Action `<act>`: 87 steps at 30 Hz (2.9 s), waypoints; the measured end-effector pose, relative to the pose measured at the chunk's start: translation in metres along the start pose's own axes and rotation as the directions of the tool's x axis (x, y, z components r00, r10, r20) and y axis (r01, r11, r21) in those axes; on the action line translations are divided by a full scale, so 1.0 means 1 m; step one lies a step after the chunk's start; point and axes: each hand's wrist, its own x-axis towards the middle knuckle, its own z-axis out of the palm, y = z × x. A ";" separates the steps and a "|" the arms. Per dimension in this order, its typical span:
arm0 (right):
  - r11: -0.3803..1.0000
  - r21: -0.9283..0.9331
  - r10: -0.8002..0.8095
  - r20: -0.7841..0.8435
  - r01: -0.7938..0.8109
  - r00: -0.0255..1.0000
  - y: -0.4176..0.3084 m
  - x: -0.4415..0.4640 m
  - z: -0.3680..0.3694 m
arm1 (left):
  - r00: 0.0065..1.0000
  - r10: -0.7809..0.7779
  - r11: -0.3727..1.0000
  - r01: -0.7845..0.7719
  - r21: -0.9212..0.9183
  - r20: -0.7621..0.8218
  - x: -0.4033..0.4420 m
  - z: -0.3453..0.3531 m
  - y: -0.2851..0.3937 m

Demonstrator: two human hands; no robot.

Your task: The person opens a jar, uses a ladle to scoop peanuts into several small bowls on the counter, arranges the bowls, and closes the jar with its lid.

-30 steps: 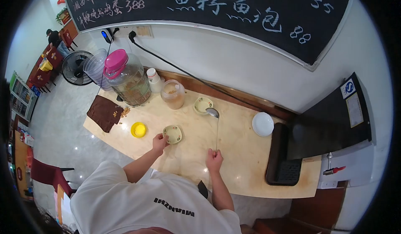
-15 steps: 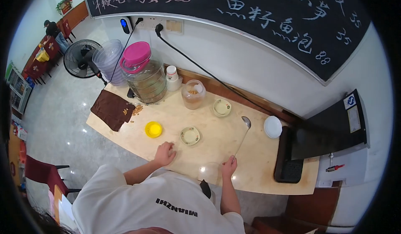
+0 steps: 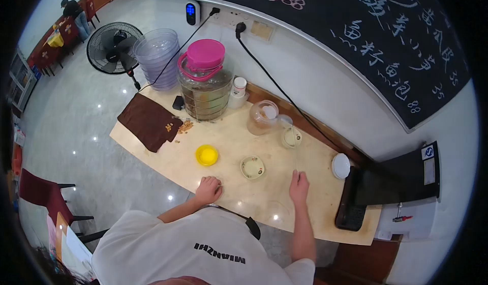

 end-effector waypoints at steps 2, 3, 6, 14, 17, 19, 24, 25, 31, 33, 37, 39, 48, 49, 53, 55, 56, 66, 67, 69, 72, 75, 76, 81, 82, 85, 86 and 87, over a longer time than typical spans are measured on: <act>0.992 -0.122 -0.011 0.057 0.018 0.998 -0.029 0.033 -0.014 | 1.000 -0.002 1.000 0.002 -0.022 0.010 0.000 -0.003 -0.003; 0.983 -0.183 0.011 0.093 0.007 0.996 -0.040 0.047 -0.020 | 1.000 0.026 0.999 -0.025 -0.024 0.014 0.000 -0.004 -0.003; 0.939 -0.329 -0.055 0.152 0.103 0.987 -0.051 0.082 -0.027 | 0.998 0.058 0.998 -0.058 -0.033 0.026 0.001 -0.010 -0.003; 0.768 -0.584 -0.028 0.382 0.265 0.924 -0.100 0.142 -0.045 | 0.998 0.040 0.999 -0.040 0.007 0.039 0.001 -0.003 -0.004; 0.734 -0.618 0.023 0.439 0.283 0.898 -0.119 0.155 -0.026 | 0.998 0.040 0.998 -0.043 0.047 0.056 0.001 0.002 -0.004; 0.743 -0.610 0.043 0.454 0.275 0.890 -0.122 0.163 -0.009 | 0.997 0.054 0.995 -0.057 0.079 0.047 0.000 0.002 -0.004; 0.734 -0.540 -0.212 0.393 0.412 0.895 -0.136 0.178 0.023 | 0.997 0.044 0.997 -0.047 0.063 0.056 0.003 -0.001 0.000; 0.738 -0.536 -0.210 0.396 0.410 0.894 -0.138 0.182 0.025 | 0.998 0.043 0.997 -0.046 0.059 0.052 0.004 0.000 0.000; 0.919 -0.219 -0.194 0.473 0.327 0.860 -0.150 0.202 0.019 | 0.997 0.035 0.991 -0.043 0.129 0.068 0.002 0.006 -0.003; 0.950 -0.030 -0.275 0.390 0.310 0.879 -0.158 0.202 0.021 | 0.997 0.020 0.994 -0.029 0.106 0.080 0.004 0.005 -0.003; 0.916 0.068 -0.390 0.383 0.395 0.838 -0.159 0.204 0.031 | 0.997 0.014 0.994 -0.022 0.105 0.075 0.005 0.004 -0.001; 0.872 -0.193 -0.295 0.526 0.449 0.798 -0.165 0.199 0.033 | 0.997 0.013 0.995 -0.021 0.100 0.078 0.006 0.003 0.000; 0.555 -0.123 -0.574 0.659 0.823 0.486 -0.155 0.210 0.049 | 0.999 0.031 0.997 -0.033 0.074 0.030 0.005 -0.001 0.001; 0.553 -0.122 -0.575 0.659 0.824 0.484 -0.160 0.208 0.049 | 0.999 0.029 0.997 -0.031 0.070 0.029 0.006 -0.001 0.002; 0.786 -0.104 -0.434 0.610 0.609 0.664 -0.165 0.203 0.056 | 0.999 0.030 0.998 -0.031 0.063 0.022 0.005 0.000 0.001; 0.899 -0.069 -0.331 0.539 0.432 0.775 -0.163 0.206 0.060 | 0.999 0.023 0.998 -0.024 0.060 0.027 0.005 0.000 0.002; 0.994 -0.008 -0.089 0.489 0.107 0.868 -0.164 0.210 0.060 | 0.999 0.013 0.998 -0.014 0.059 0.032 0.005 -0.001 0.002; 0.800 0.387 0.294 0.414 -0.459 0.861 -0.141 0.215 0.021 | 0.999 0.026 0.998 -0.027 0.053 0.034 0.006 -0.002 0.004; 0.798 0.391 0.294 0.411 -0.458 0.863 -0.145 0.211 0.013 | 0.999 0.020 0.998 -0.023 0.057 0.041 0.006 -0.002 0.004; 0.791 0.420 0.280 0.397 -0.445 0.874 -0.150 0.205 0.000 | 0.999 0.020 0.998 -0.023 0.064 0.046 0.006 -0.002 0.004; 0.783 0.454 0.268 0.370 -0.425 0.889 -0.140 0.202 -0.013 | 0.999 0.021 0.997 -0.024 0.074 0.045 0.008 -0.002 0.006; 0.747 0.526 0.248 0.347 -0.406 0.905 -0.133 0.194 -0.026 | 0.998 0.022 0.997 -0.026 0.070 0.054 0.008 -0.002 0.007; 0.744 0.528 0.253 0.344 -0.409 0.904 -0.132 0.189 -0.031 | 0.999 0.021 0.997 -0.024 0.067 0.045 0.008 -0.002 0.008; 0.647 0.664 0.249 0.282 -0.376 0.927 -0.122 0.153 -0.057 | 0.998 0.004 0.996 -0.009 0.088 0.058 0.007 0.000 0.008; 0.644 0.660 0.262 0.283 -0.385 0.923 -0.120 0.142 -0.062 | 0.999 0.009 0.995 -0.014 0.094 0.053 0.008 -0.001 0.007; 0.636 0.667 0.284 0.265 -0.388 0.921 -0.104 0.103 -0.072 | 0.998 0.006 0.996 -0.012 0.087 0.059 0.010 0.000 0.007; 0.633 0.687 0.255 0.250 -0.357 0.934 -0.095 0.086 -0.073 | 0.999 0.002 0.996 -0.006 0.084 0.054 0.010 -0.001 0.009; 0.630 0.706 0.226 0.234 -0.325 0.946 -0.085 0.069 -0.074 | 0.997 -0.006 0.997 0.001 0.073 0.075 0.009 -0.001 0.010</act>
